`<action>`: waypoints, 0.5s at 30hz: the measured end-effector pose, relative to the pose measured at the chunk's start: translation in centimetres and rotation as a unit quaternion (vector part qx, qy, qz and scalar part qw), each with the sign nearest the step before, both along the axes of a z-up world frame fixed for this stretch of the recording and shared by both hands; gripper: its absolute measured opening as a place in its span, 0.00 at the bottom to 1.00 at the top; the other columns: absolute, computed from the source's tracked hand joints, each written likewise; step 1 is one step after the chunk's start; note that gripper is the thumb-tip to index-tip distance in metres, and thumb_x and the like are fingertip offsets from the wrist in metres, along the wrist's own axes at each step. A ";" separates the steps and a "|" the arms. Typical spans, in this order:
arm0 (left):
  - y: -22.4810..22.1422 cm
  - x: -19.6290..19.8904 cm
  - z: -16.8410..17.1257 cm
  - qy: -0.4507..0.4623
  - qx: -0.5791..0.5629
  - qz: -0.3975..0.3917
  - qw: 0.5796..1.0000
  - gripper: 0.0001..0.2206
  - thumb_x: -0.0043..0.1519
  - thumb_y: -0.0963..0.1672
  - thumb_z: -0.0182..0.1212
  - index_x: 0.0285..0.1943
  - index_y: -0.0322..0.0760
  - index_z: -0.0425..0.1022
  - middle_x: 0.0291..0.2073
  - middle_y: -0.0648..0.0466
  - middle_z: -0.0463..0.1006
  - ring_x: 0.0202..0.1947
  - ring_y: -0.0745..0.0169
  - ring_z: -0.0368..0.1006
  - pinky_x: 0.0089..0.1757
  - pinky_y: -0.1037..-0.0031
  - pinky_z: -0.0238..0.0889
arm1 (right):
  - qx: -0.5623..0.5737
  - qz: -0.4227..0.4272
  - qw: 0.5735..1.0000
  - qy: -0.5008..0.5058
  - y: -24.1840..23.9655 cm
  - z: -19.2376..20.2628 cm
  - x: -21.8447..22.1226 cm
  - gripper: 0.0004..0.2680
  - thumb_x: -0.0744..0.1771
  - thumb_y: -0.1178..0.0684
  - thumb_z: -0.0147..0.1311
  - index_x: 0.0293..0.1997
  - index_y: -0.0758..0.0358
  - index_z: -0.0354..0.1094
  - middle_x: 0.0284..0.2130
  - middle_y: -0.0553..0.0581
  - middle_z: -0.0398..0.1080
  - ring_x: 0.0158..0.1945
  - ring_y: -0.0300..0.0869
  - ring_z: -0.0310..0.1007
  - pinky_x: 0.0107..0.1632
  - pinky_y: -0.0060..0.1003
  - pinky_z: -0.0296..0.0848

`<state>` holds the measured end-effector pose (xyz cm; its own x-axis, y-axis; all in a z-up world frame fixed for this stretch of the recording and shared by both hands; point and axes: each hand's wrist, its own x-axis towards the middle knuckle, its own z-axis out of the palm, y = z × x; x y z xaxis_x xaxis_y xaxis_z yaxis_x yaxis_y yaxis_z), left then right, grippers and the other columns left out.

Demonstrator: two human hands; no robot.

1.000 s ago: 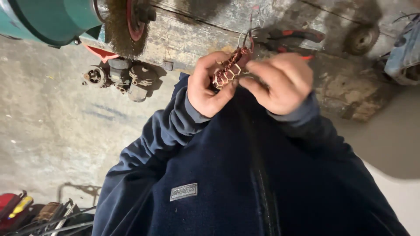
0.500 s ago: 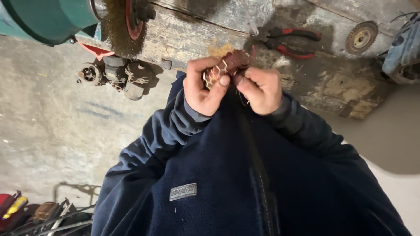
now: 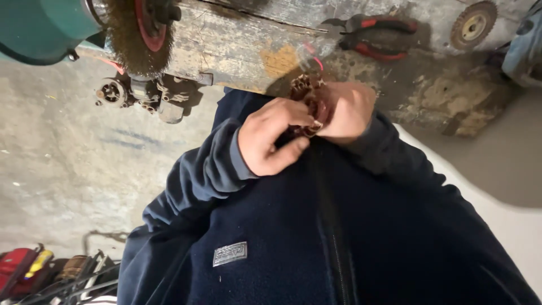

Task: The person hand-stitches a snakeskin cover around a small cylindrical object, pulling thread tight and working the stitches around the piece. They briefly use pliers to cut or grip the thread and continue tightening and adjusting the stitching by hand.

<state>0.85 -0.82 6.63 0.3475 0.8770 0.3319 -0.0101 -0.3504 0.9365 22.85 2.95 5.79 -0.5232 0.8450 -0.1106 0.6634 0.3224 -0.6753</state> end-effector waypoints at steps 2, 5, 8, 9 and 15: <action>-0.9 -0.7 -1.6 -0.002 -0.079 -0.058 0.995 0.10 0.64 0.37 0.64 0.52 0.34 0.73 0.45 0.49 0.78 0.48 0.47 0.77 0.51 0.66 0.71 | -0.011 0.056 0.998 0.018 0.1 0.0 0.3 0.13 0.59 0.48 0.69 0.43 0.59 0.78 0.34 0.61 0.75 0.37 0.56 0.76 0.40 0.48 0.72; -1.3 -1.3 -2.4 -0.003 -0.139 -0.115 0.984 0.07 0.67 0.37 0.64 0.50 0.37 0.74 0.42 0.51 0.79 0.45 0.52 0.79 0.48 0.69 0.72 | -0.078 0.135 0.981 0.116 0.0 -1.1 1.6 0.17 0.62 0.49 0.65 0.53 0.64 0.74 0.48 0.64 0.73 0.52 0.58 0.73 0.54 0.49 0.70; -0.7 -1.7 -2.1 0.007 -0.156 -0.108 0.982 0.09 0.65 0.39 0.67 0.51 0.36 0.74 0.41 0.51 0.78 0.43 0.53 0.78 0.46 0.70 0.72 | -0.141 0.180 0.940 0.252 1.3 0.1 1.0 0.16 0.64 0.50 0.60 0.55 0.67 0.68 0.55 0.67 0.67 0.58 0.58 0.67 0.60 0.50 0.65; -0.3 -1.8 -1.7 0.009 -0.157 -0.109 0.981 0.09 0.65 0.39 0.67 0.51 0.36 0.74 0.41 0.51 0.78 0.43 0.53 0.78 0.46 0.70 0.72 | -0.142 0.179 0.940 0.254 1.2 -0.1 1.2 0.16 0.64 0.50 0.60 0.55 0.67 0.68 0.55 0.67 0.67 0.58 0.58 0.67 0.60 0.50 0.65; 2.3 -2.3 1.5 0.196 -0.034 -0.085 0.976 0.13 0.64 0.42 0.68 0.57 0.36 0.76 0.30 0.55 0.76 0.30 0.54 0.74 0.36 0.67 0.64 | -0.238 0.108 0.920 0.291 -0.1 -2.1 2.9 0.13 0.68 0.44 0.62 0.47 0.62 0.68 0.47 0.55 0.70 0.49 0.46 0.72 0.54 0.39 0.70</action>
